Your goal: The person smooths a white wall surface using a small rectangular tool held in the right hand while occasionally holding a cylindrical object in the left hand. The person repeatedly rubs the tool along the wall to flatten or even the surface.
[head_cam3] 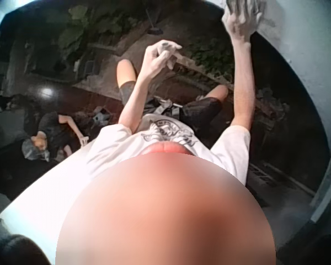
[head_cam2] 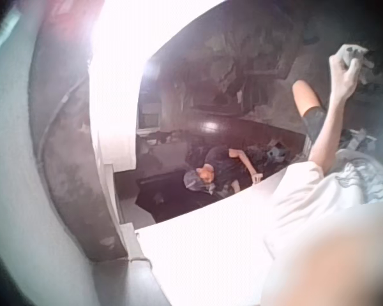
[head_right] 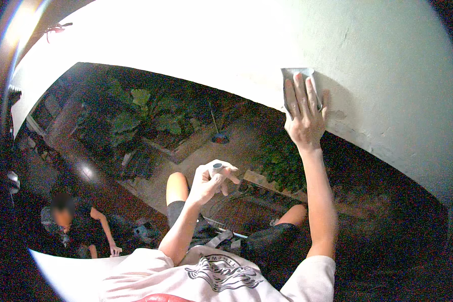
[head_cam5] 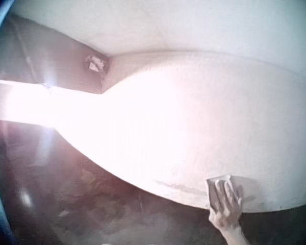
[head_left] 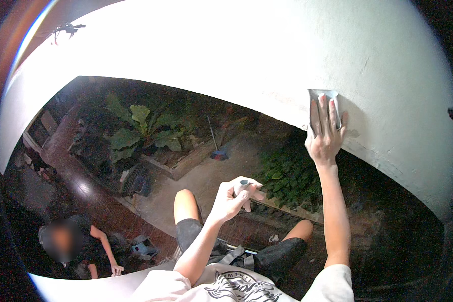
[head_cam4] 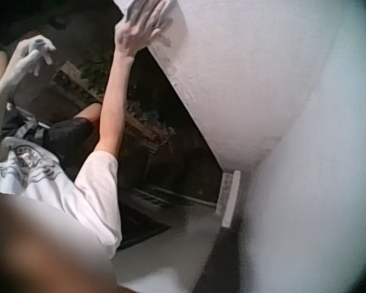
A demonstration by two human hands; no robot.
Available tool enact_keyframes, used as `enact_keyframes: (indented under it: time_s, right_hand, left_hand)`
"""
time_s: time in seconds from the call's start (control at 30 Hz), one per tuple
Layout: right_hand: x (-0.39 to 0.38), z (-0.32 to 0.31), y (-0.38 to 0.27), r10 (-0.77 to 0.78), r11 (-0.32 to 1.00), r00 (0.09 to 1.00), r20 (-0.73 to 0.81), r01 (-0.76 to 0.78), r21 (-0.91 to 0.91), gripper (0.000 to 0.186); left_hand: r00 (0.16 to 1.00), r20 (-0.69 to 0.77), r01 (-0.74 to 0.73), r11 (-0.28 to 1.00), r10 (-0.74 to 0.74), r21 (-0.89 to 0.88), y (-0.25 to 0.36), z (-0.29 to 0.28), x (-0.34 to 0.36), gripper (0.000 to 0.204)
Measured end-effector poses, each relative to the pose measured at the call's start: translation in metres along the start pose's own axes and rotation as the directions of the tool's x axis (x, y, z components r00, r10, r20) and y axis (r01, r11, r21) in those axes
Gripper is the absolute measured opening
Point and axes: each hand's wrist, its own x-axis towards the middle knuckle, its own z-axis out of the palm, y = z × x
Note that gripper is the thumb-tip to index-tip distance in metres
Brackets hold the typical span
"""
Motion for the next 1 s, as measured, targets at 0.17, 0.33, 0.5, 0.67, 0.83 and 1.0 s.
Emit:
enact_keyframes:
  time_s: [0.17,0.33,0.5,0.67,0.83,1.0]
  right_hand:
    - [0.002,-0.011,-0.011,-0.142,0.990,0.977,0.156,0.136,0.048,0.062]
    - [0.048,-0.004,-0.048,-0.137,0.975,0.954,0.265,0.083,0.204,0.060]
    - [0.024,-0.010,-0.036,-0.088,0.985,0.942,0.323,0.035,0.168,0.059]
    - [-0.047,-0.026,0.013,0.075,0.986,0.990,0.121,-0.092,0.140,0.052]
    - [-0.040,-0.020,0.008,0.109,0.969,0.987,0.121,-0.133,0.207,0.050]
    - [-0.008,-0.006,-0.022,-0.010,0.983,0.966,0.259,-0.038,0.178,0.051]
  left_hand:
    - [0.992,-0.118,0.031,0.999,-0.035,-0.034,0.012,0.001,0.010,0.027]
    - [0.939,-0.122,-0.291,0.931,0.322,0.220,0.041,0.008,0.067,0.026]
    - [0.900,-0.227,-0.309,0.913,0.371,0.265,0.063,-0.023,0.121,0.028]
    - [0.911,-0.228,-0.301,0.932,0.344,0.203,0.055,-0.051,0.149,0.033]
    - [0.877,-0.327,-0.379,0.925,0.351,-0.023,0.043,-0.055,0.168,0.034]
    - [0.801,-0.441,-0.406,0.909,0.405,0.096,0.044,-0.053,0.170,0.027]
